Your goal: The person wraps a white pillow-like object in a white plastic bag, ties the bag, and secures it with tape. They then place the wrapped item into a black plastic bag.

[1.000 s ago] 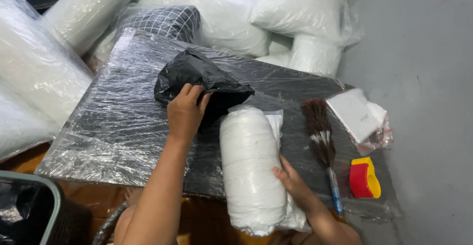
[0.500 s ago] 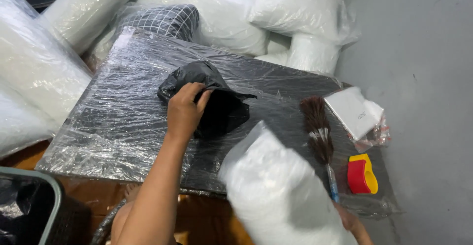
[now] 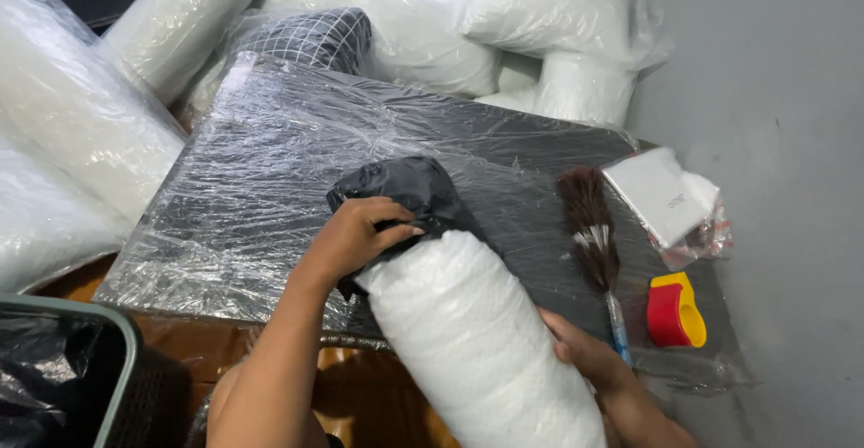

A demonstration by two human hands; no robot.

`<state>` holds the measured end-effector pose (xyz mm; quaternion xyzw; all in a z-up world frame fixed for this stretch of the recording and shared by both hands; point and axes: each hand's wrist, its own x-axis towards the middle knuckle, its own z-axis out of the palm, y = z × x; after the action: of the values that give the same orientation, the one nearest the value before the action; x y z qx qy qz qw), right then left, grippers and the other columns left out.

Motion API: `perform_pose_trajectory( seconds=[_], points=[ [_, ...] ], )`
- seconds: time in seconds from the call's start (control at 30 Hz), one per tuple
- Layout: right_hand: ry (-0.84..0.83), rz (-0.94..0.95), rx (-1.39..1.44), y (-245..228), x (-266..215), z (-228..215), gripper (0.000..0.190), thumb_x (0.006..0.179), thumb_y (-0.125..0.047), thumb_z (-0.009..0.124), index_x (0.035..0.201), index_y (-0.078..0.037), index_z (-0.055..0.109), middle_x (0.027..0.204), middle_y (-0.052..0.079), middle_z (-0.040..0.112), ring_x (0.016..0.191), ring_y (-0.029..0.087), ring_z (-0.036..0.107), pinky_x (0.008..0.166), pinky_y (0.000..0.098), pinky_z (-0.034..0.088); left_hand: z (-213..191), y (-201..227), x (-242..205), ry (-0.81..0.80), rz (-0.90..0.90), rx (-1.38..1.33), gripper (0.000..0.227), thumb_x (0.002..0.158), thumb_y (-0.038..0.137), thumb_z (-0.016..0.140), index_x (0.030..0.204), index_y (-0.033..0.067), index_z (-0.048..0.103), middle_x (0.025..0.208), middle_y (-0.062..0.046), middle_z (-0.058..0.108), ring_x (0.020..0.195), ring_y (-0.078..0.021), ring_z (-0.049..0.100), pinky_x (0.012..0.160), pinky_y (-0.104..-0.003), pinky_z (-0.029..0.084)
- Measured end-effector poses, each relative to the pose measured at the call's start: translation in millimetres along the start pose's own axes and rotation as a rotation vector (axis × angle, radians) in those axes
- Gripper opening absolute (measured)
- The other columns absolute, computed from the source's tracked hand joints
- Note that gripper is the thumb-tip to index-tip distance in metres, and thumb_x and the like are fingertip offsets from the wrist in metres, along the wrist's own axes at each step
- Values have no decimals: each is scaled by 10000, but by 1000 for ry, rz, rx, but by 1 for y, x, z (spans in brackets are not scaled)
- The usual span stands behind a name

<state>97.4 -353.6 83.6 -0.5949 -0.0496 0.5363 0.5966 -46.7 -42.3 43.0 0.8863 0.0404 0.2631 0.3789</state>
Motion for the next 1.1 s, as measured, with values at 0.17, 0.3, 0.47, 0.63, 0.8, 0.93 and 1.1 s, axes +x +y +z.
perform_pose_trajectory(
  seconds=[0.17, 0.3, 0.47, 0.63, 0.8, 0.93, 1.1],
  points=[
    [-477, -247, -469, 34, 66, -64, 1318, 652, -768, 838, 1588, -15, 296, 1624, 105, 412, 1457, 212, 420, 1139, 381, 389, -9, 7, 0, 10, -265, -74, 197, 901, 283, 756, 1024, 143, 818, 995, -17, 815, 892, -166, 752, 754, -308, 553],
    [-382, -282, -637, 48, 77, -70, 1264, 700, -731, 757, 1608, -36, 217, 1676, 114, 309, 1510, 229, 362, 1180, 401, 345, -4, 26, 1, 16, -262, -47, 182, 921, 271, 733, 998, 136, 828, 910, 8, 820, 793, -130, 747, 682, -287, 531],
    [-274, -298, -648, 56, 87, -73, 1278, 662, -697, 786, 1607, -58, 212, 1687, 113, 291, 1524, 242, 340, 1206, 422, 321, 13, 26, -6, 242, -84, 191, 256, 936, 290, 740, 1066, 75, 786, 994, -74, 789, 842, -248, 747, 716, -375, 582],
    [-139, -251, -593, 51, 76, -60, 1267, 630, -644, 785, 1627, -139, 188, 1686, 131, 284, 1540, 258, 323, 1206, 433, 321, 32, 39, -9, 398, 129, 369, 232, 941, 224, 779, 1099, 54, 766, 812, -49, 690, 595, -169, 656, 505, -308, 566],
    [-99, -297, -549, 46, 65, -44, 1355, 607, -582, 808, 1655, -291, -2, 1469, 207, 563, 1362, 327, 581, 1104, 445, 505, 31, 52, -15, 413, 315, 449, 225, 944, 213, 798, 1127, 84, 772, 742, 1, 579, 598, -153, 572, 468, -315, 451],
    [34, -437, -480, 61, 78, -61, 1351, 608, -513, 816, 1649, -135, 42, 1477, 170, 560, 1362, 280, 556, 1076, 408, 472, 39, 68, -19, 396, 235, 323, 597, 829, 522, 794, 1164, 40, 685, 771, -24, 596, 625, -150, 563, 521, -305, 472],
    [99, -683, -553, 49, 73, -49, 1301, 610, -509, 847, 1600, -12, 164, 1464, 169, 548, 1332, 271, 553, 1086, 387, 432, 40, 59, -8, 541, -261, -223, 418, 924, 276, 759, 1177, 62, 503, 763, 9, 563, 620, -99, 540, 567, -259, 472]
  ],
)
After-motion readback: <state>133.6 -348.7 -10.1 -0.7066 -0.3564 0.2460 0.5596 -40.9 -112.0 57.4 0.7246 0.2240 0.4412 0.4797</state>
